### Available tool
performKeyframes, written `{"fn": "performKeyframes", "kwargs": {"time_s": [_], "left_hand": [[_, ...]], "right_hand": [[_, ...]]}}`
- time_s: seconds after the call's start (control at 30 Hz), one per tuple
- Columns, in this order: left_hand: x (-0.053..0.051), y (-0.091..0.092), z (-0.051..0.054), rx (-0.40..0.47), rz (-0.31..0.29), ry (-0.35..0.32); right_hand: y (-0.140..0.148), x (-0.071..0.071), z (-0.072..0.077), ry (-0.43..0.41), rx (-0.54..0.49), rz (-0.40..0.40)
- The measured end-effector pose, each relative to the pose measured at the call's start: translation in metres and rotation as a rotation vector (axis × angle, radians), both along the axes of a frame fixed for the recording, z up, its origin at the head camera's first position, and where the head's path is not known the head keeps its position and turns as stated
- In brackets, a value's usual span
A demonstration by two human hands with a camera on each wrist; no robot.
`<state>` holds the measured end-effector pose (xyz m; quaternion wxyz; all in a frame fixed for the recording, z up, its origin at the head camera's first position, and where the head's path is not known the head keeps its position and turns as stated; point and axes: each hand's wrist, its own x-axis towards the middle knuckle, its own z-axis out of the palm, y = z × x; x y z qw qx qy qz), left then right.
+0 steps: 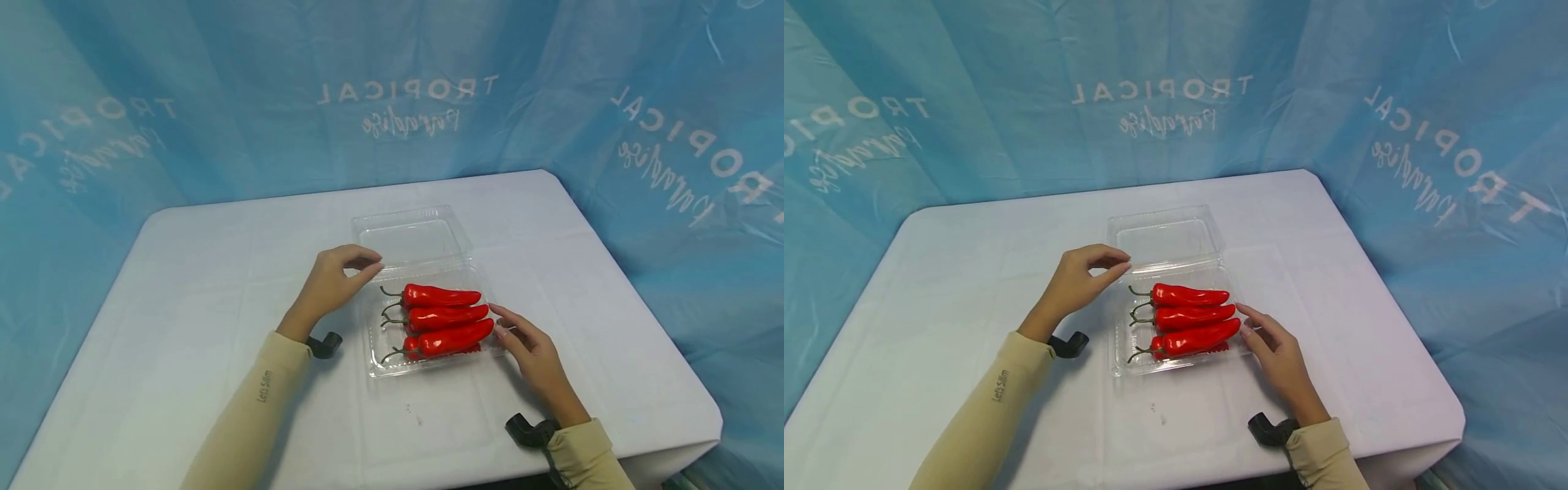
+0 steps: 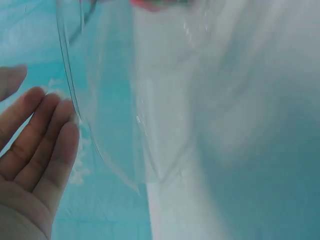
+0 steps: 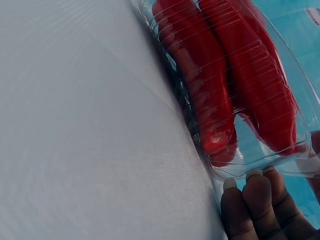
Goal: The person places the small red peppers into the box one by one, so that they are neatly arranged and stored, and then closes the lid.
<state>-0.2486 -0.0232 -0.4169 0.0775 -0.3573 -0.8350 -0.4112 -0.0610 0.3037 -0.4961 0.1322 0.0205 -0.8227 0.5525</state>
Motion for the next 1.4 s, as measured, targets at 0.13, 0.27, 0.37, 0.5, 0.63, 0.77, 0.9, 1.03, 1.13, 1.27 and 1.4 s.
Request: {"fn": "performKeyframes", "kwargs": {"time_s": [0.13,0.27,0.37,0.5,0.63,0.77,0.9,1.03,1.13,1.27,1.4], "left_hand": [[-0.009,-0.014,-0.011,0.076,0.145,-0.012],[-0.016,-0.018,-0.027,0.126,0.291,-0.056],[-0.020,-0.014,-0.035,0.131,0.361,-0.158],[-0.025,-0.005,-0.038,0.108,0.364,-0.292],[-0.025,-0.002,-0.037,0.090,0.343,-0.377],[-0.023,-0.008,-0.037,0.089,0.347,-0.413],[-0.021,-0.013,-0.033,0.106,0.359,-0.375],[-0.019,-0.013,-0.025,0.125,0.351,-0.302],[-0.016,-0.013,-0.018,0.136,0.331,-0.248],[-0.008,-0.016,-0.012,0.165,0.301,-0.203],[0.001,-0.022,-0.011,0.188,0.268,-0.162]], "right_hand": [[-0.001,-0.002,-0.002,-0.006,0.013,-0.001],[0.000,-0.001,-0.001,-0.022,0.018,-0.009],[0.002,0.002,0.001,-0.031,0.032,-0.030],[0.003,0.007,0.003,-0.035,0.037,-0.070],[0.001,0.009,0.003,-0.031,0.017,-0.073],[-0.001,0.007,0.003,-0.027,0.023,-0.050],[-0.003,0.005,0.003,-0.029,0.041,-0.045],[-0.005,0.005,0.003,-0.046,0.041,-0.048],[-0.006,0.006,0.004,-0.056,0.022,-0.048],[-0.006,0.007,0.005,-0.056,0.013,-0.045],[-0.005,0.005,0.008,-0.050,0.030,-0.045]]}}
